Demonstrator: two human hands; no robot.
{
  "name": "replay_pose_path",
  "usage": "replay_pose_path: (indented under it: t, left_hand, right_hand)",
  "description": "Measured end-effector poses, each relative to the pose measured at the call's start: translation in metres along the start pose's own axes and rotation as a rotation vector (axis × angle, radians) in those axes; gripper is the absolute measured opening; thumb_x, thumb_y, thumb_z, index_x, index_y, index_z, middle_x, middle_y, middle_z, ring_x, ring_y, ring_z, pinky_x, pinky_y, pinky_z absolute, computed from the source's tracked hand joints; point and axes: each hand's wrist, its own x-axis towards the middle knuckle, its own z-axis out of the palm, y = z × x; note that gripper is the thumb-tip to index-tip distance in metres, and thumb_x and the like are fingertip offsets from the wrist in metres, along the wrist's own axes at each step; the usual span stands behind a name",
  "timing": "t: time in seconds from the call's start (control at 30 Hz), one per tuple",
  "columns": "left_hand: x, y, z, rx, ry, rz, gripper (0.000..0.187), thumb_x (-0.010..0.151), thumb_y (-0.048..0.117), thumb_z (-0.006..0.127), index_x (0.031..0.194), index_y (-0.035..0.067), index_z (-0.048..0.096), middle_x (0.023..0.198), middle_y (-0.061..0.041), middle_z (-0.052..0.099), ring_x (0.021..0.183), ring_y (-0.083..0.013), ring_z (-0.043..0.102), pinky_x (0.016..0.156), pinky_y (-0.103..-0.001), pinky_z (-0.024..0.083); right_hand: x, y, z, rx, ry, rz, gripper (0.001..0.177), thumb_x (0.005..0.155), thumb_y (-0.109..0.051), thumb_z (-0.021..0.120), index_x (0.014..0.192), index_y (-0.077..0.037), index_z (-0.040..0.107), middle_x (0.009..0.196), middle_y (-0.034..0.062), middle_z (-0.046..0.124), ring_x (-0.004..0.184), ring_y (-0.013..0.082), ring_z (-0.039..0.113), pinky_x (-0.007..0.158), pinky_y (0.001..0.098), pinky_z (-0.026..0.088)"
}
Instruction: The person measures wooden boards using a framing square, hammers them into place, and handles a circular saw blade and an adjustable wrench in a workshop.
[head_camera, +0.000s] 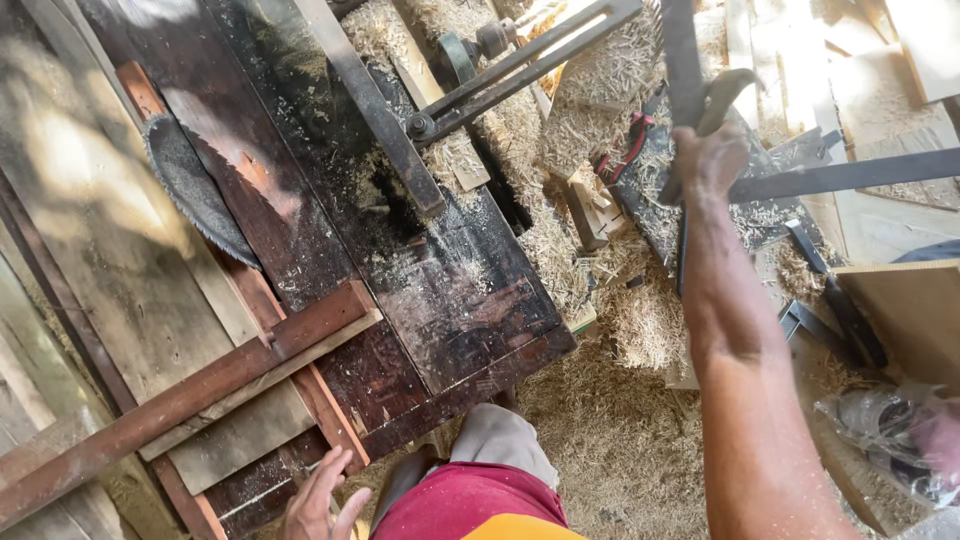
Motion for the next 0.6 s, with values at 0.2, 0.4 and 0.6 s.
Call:
replay_pose_path:
  t: [0.2,0.4,0.6]
  left_hand:
    - [0.009,0.004,0.012,-0.219,-0.036,-0.068,0.076,0.077,0.035,0.078,0.147,0.018,0.054,0.155,-0.012,0.049,0.123,-0.0323,0.067,0.095,-0.053,0.064]
    - [0.006,0.024,-0.002,-0.158,0.09,0.151,0.069,0.08,0.029,0.078,0.142,0.01,0.055,0.151,-0.019,0.052,0.119,-0.0331,0.069,0.097,-0.053,0.059]
    - [0.007,0.041,-0.017,-0.203,0.075,0.041,0.067,0.081,0.026,0.078,0.143,0.011,0.056,0.147,-0.017,0.057,0.118,-0.0314,0.07,0.1,-0.052,0.058]
  right_hand:
    - [-0.064,0.017,0.027,0.171,-0.116,0.169,0.034,0.093,-0.017,0.072,0.117,0.002,0.057,0.106,0.0233,0.074,0.075,0.0289,0.071,0.064,0.0395,0.068]
    - [-0.104,0.022,0.058,0.015,-0.145,0.047,0.028,0.098,-0.014,0.068,0.115,0.004,0.055,0.106,0.0264,0.071,0.08,0.0283,0.072,0.068,0.0387,0.065]
    - [-0.127,0.029,0.011,-0.126,-0.02,-0.125,0.018,0.098,-0.001,0.058,0.115,0.002,0.055,0.098,0.0163,0.066,0.078,0.0248,0.066,0.064,0.0402,0.06]
